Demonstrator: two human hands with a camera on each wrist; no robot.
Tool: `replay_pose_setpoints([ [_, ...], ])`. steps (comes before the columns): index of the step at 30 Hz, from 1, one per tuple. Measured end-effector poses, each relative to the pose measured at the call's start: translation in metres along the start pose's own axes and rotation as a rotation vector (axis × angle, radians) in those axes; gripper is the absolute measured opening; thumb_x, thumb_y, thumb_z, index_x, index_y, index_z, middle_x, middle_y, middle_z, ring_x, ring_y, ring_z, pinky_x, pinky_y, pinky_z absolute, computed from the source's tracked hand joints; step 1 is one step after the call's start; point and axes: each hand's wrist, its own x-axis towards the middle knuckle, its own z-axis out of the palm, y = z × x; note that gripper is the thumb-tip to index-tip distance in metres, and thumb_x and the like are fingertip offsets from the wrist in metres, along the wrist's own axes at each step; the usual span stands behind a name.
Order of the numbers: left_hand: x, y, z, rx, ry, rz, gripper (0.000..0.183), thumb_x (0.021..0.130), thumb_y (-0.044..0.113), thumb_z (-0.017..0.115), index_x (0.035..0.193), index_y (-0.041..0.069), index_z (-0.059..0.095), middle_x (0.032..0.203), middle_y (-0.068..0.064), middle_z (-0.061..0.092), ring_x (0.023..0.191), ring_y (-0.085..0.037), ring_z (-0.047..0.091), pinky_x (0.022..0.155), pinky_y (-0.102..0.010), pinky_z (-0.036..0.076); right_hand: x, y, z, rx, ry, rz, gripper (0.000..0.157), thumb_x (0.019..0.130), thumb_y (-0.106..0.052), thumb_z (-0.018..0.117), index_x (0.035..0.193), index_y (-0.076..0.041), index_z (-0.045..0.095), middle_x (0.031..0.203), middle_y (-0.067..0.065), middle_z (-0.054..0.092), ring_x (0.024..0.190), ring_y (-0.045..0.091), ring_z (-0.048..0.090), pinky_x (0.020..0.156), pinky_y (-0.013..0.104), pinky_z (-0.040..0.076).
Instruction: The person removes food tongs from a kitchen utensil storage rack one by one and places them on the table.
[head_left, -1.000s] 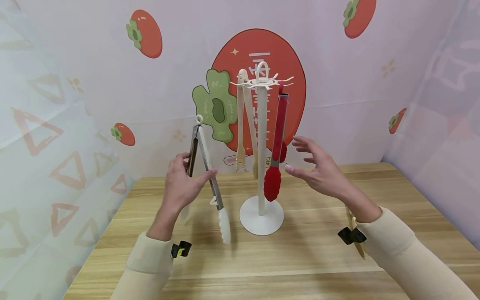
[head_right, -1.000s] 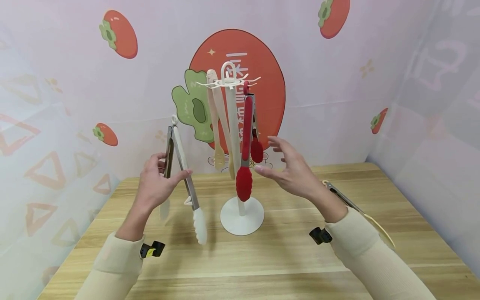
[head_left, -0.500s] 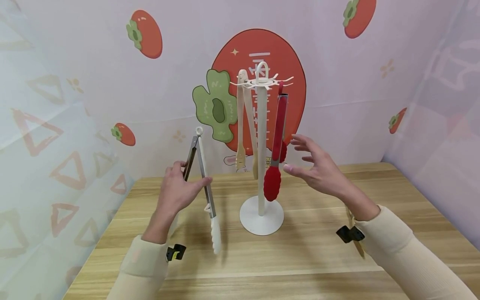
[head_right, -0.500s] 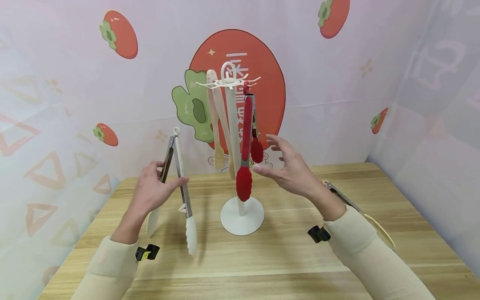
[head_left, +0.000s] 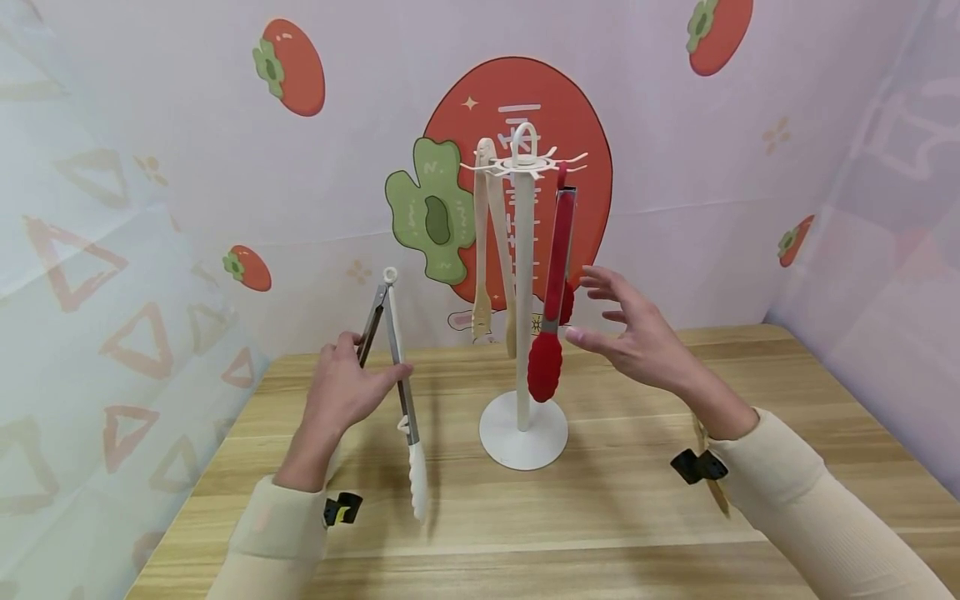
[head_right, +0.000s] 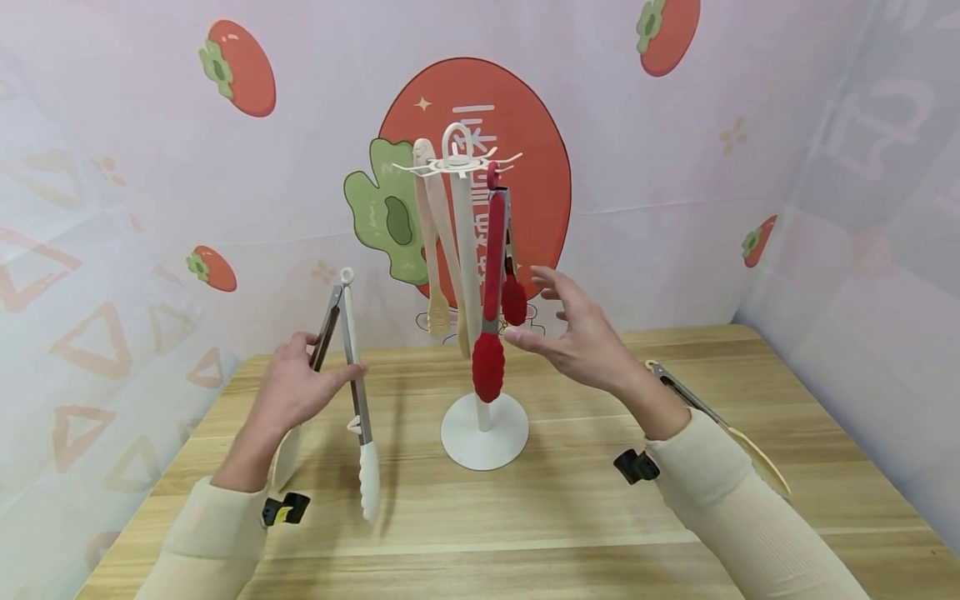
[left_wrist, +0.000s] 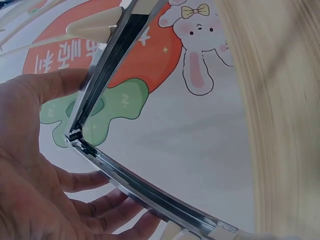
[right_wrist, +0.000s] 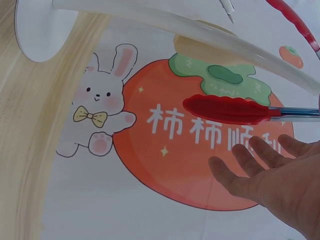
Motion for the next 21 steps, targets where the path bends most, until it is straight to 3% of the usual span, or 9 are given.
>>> replay_pose_setpoints([
  [13, 0.0, -0.008, -0.006, 0.065, -0.071, -0.051, 0.097, 0.081, 0.056, 0.073, 0.145, -0.008, 0.038, 0.131, -0.033, 0.044, 0.107, -0.044, 0.053, 0.08, -0.052, 0.049, 0.0, 0.0, 0.001, 0.001, -0.006, -0.001, 0.079, 0.093, -0.019, 0.075, 0.157, -0.01, 0.03, 0.152, 0.015, 0.042, 0.137, 0.037, 0.039, 0.109, 0.062, 0.036],
  [21, -0.002, -0.018, -0.004, 0.117, -0.11, -0.08, 0.091, 0.08, 0.055, 0.074, 0.135, -0.01, 0.042, 0.123, -0.033, 0.047, 0.106, -0.045, 0.051, 0.075, -0.051, 0.048, 0.003, -0.001, 0.003, -0.007, 0.002, -0.004, 0.08, 0.093, -0.019, 0.075, 0.157, -0.009, 0.03, 0.151, 0.016, 0.042, 0.137, 0.038, 0.039, 0.109, 0.061, 0.036],
])
